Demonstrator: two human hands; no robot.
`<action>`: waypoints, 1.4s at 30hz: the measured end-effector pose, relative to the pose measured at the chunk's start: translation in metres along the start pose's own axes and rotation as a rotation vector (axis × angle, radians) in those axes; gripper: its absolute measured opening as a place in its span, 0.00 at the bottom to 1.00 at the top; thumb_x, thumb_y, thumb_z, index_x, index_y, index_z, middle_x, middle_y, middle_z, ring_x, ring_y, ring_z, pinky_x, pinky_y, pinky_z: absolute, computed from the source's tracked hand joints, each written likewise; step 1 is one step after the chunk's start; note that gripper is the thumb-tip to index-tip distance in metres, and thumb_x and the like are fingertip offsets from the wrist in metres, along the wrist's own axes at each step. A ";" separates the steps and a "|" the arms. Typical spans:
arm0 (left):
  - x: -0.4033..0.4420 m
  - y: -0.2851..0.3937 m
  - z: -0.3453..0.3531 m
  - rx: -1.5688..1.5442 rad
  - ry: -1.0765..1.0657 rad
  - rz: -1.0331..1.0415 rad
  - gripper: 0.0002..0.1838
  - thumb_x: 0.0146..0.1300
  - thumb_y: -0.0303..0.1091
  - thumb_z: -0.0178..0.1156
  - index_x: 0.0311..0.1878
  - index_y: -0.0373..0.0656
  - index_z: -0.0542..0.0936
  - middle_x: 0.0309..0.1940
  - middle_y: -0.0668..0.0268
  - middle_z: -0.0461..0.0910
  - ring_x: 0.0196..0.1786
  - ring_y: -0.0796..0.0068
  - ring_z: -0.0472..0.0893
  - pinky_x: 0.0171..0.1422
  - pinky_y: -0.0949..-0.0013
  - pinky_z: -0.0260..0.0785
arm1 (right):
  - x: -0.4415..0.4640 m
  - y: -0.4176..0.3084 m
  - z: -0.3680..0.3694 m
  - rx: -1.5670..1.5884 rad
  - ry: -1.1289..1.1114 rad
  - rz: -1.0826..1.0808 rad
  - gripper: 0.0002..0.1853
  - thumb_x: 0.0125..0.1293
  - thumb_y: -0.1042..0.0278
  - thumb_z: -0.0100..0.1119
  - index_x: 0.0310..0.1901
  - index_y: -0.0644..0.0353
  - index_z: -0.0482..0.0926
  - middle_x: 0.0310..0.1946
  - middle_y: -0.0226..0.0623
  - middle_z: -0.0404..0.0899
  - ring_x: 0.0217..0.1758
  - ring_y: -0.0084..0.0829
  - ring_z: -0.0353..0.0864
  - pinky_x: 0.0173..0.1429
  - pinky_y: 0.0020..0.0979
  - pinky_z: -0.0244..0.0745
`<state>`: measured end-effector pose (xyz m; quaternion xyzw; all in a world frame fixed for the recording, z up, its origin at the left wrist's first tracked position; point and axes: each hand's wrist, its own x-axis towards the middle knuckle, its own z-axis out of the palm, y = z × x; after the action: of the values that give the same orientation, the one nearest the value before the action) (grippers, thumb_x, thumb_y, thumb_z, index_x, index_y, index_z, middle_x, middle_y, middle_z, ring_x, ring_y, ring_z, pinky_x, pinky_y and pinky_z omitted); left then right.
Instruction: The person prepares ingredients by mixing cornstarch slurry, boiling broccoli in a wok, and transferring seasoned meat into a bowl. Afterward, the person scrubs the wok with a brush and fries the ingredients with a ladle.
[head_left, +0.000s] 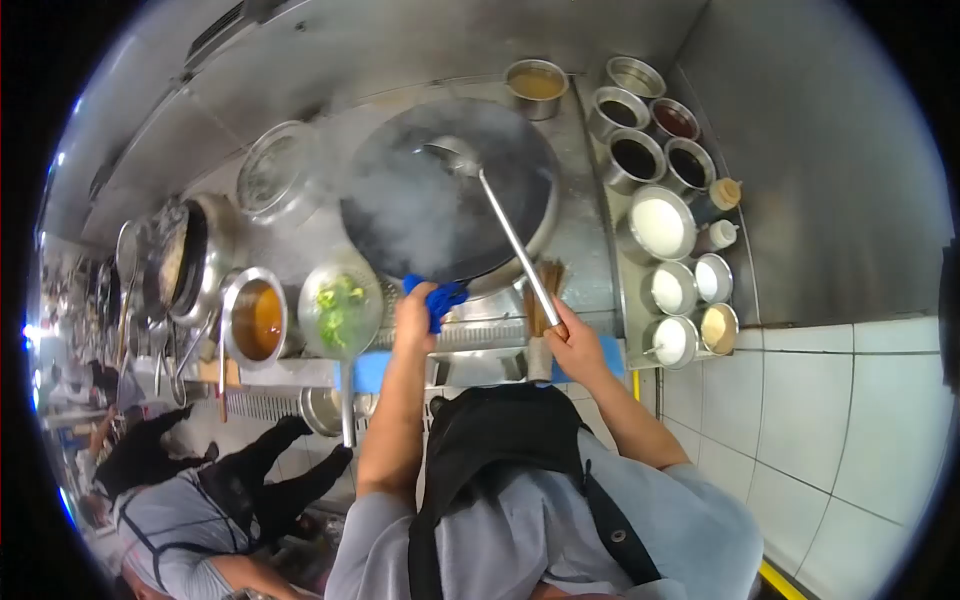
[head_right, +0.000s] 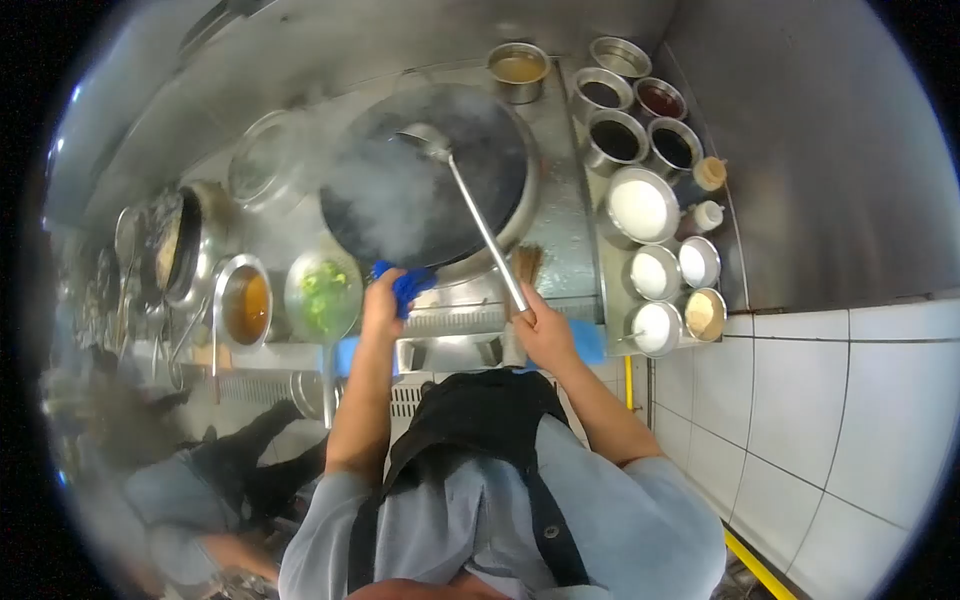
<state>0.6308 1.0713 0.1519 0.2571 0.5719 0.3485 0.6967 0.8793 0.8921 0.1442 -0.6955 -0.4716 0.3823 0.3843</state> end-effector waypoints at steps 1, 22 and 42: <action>0.004 -0.001 -0.001 0.022 -0.003 0.000 0.12 0.68 0.39 0.61 0.46 0.39 0.81 0.33 0.61 0.86 0.27 0.73 0.82 0.23 0.74 0.68 | 0.003 0.000 -0.013 0.001 0.021 0.015 0.36 0.71 0.70 0.59 0.80 0.54 0.64 0.27 0.41 0.80 0.28 0.34 0.82 0.37 0.36 0.78; -0.055 -0.122 -0.037 1.434 0.031 0.399 0.30 0.58 0.45 0.78 0.57 0.39 0.78 0.41 0.47 0.86 0.46 0.42 0.86 0.51 0.48 0.79 | 0.334 -0.003 -0.250 0.506 0.391 0.245 0.02 0.63 0.76 0.59 0.36 0.63 0.76 0.20 0.38 0.76 0.14 0.28 0.70 0.19 0.31 0.66; -0.098 0.005 -0.018 1.070 0.086 1.444 0.24 0.61 0.32 0.71 0.60 0.38 0.78 0.60 0.53 0.79 0.59 0.49 0.79 0.64 0.53 0.73 | 0.026 -0.147 -0.057 1.372 -0.246 0.108 0.18 0.73 0.70 0.59 0.61 0.64 0.75 0.38 0.36 0.77 0.26 0.24 0.73 0.27 0.26 0.68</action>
<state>0.6026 0.9975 0.2120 0.8306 0.3826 0.3979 0.0733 0.8836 0.9450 0.2947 -0.2697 -0.1285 0.6882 0.6612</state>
